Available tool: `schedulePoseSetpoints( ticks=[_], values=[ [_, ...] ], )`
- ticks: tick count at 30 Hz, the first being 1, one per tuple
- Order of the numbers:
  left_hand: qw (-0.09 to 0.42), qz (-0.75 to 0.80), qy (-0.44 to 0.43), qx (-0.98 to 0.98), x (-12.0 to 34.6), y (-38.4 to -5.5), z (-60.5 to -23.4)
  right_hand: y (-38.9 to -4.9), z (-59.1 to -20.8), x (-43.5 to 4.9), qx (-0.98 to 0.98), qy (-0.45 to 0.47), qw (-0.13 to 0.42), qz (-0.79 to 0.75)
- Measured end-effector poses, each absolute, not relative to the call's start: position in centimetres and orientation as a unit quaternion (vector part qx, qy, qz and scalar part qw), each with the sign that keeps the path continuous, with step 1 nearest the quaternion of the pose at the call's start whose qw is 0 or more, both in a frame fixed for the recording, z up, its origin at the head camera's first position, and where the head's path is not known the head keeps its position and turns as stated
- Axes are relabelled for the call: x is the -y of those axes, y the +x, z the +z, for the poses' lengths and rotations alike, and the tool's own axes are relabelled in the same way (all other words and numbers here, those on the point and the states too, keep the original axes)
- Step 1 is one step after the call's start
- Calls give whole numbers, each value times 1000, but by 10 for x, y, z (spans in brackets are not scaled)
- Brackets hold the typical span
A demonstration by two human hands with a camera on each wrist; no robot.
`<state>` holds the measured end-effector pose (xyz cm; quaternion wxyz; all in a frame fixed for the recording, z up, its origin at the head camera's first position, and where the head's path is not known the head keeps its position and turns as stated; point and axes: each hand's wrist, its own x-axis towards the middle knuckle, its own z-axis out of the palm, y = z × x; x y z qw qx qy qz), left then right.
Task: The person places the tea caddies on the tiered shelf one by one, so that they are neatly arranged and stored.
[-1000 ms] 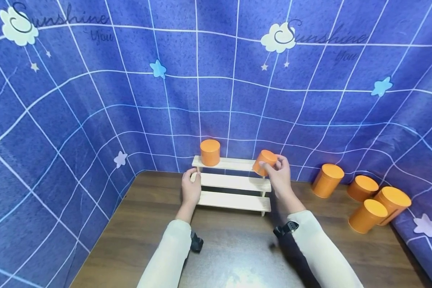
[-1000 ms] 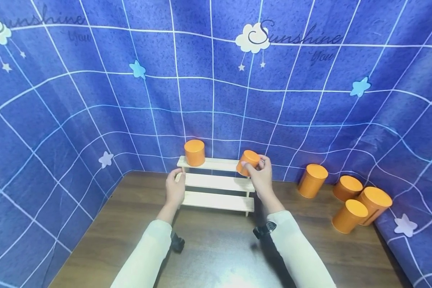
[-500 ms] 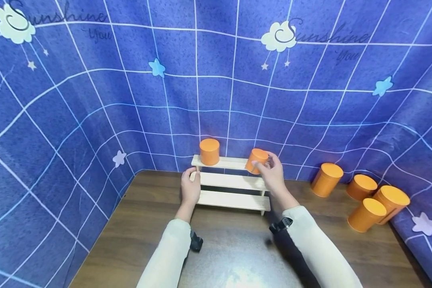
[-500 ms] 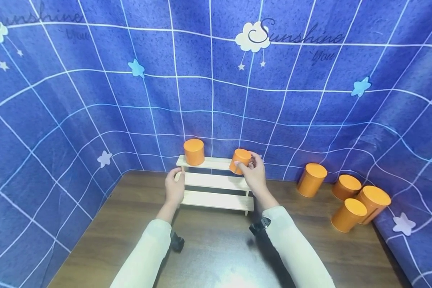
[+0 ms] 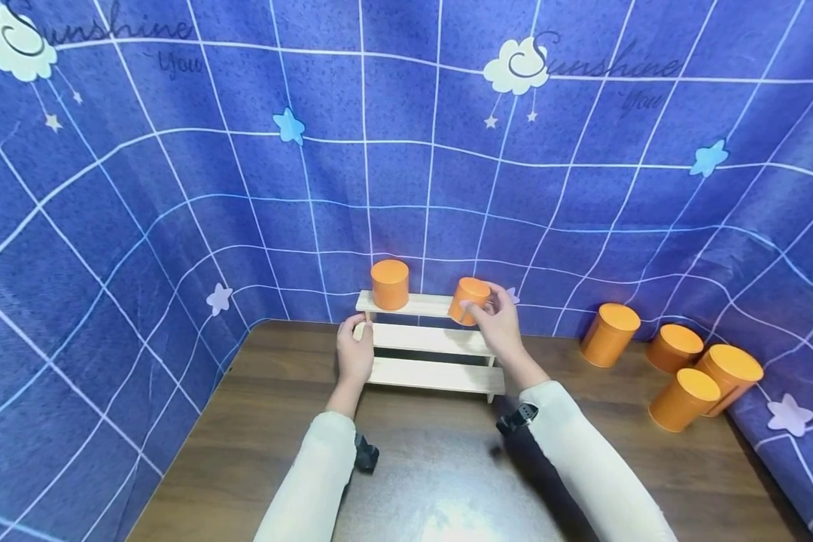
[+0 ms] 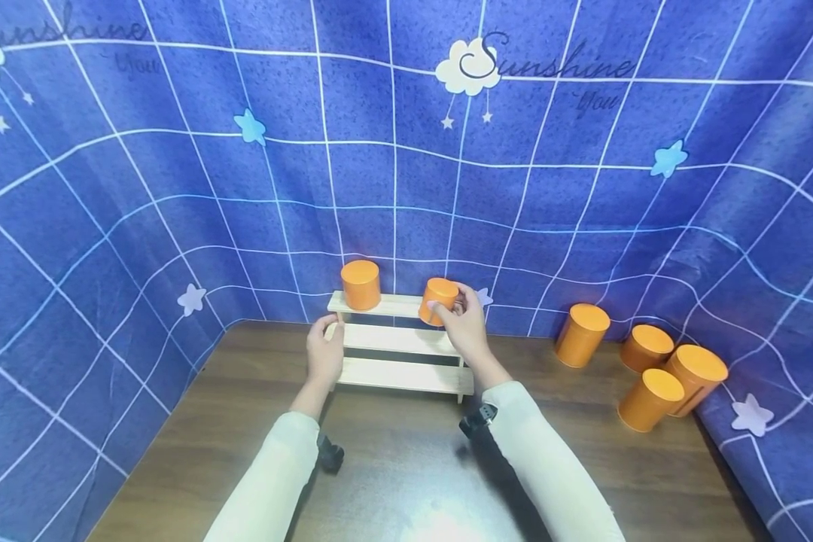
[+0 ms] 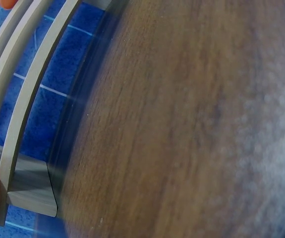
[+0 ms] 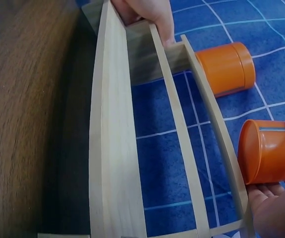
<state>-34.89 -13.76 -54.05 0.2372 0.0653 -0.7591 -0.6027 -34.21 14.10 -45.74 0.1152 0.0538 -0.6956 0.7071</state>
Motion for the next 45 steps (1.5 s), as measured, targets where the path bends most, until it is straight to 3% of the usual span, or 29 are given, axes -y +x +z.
schedulePoseSetpoints(
  ticks=[19, 33, 45],
  values=[
    [252, -605, 61, 752, 136, -350, -540, -355, -458, -115, 744, 71, 116, 655],
    [253, -603, 66, 754, 134, -352, -539, -366, -466, -99, 745, 159, 118, 637],
    [240, -603, 68, 758, 136, -351, -539, -369, -462, -101, 786, 152, 93, 592]
  ],
)
